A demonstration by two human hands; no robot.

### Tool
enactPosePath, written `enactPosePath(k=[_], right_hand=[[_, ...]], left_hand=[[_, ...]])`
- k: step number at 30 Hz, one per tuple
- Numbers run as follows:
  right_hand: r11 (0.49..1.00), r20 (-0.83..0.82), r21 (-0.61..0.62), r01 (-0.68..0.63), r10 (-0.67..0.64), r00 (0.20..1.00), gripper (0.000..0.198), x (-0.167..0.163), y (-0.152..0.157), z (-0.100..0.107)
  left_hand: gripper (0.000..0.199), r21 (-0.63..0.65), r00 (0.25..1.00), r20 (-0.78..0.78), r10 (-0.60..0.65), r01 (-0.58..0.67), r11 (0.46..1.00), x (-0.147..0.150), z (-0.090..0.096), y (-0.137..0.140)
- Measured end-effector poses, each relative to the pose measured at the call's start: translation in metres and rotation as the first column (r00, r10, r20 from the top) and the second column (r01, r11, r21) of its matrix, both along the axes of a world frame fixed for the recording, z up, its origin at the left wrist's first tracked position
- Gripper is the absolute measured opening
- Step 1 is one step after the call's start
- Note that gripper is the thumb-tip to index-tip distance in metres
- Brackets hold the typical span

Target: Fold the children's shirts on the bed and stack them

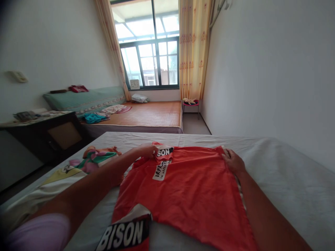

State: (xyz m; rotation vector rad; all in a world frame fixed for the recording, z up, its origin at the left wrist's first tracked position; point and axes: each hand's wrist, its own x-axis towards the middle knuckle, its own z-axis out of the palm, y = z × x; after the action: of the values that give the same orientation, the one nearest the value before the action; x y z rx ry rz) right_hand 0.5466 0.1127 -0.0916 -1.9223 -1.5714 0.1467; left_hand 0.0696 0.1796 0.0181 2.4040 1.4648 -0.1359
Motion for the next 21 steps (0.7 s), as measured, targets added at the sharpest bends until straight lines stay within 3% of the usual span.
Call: enactPosePath(k=[5,9,12,16,18,21], right_hand=[[1.0,-0.075,0.014,-0.015,0.016,0.997,0.051,0.003,0.0,0.001],[0.997,-0.155,0.058,0.046,-0.036,0.987,0.057,0.006,0.001,0.0],[0.994,-0.197,0.079,0.07,-0.053,0.979,0.058,0.008,-0.001,0.0],[0.998,-0.22,0.052,0.031,-0.019,0.975,0.063,0.012,-0.004,0.004],[1.0,-0.207,0.03,0.005,0.002,0.978,0.066,0.013,-0.005,0.007],[0.998,-0.131,0.021,-0.067,0.069,0.989,0.063,0.009,-0.005,0.012]], left_hand=[[0.018,0.052,0.981,0.153,0.117,-0.126,0.991,0.006,0.004,0.015],[0.039,0.091,0.908,0.387,0.16,-0.211,0.973,0.029,0.026,0.043],[0.05,0.107,0.816,0.554,0.163,-0.264,0.959,0.037,0.029,0.058],[0.056,0.078,0.759,0.555,0.341,-0.455,0.887,0.012,0.002,0.054],[0.056,0.089,0.791,0.46,0.404,-0.494,0.865,-0.006,-0.018,0.04],[0.056,0.133,0.856,0.338,0.39,-0.454,0.881,-0.025,-0.042,0.014]])
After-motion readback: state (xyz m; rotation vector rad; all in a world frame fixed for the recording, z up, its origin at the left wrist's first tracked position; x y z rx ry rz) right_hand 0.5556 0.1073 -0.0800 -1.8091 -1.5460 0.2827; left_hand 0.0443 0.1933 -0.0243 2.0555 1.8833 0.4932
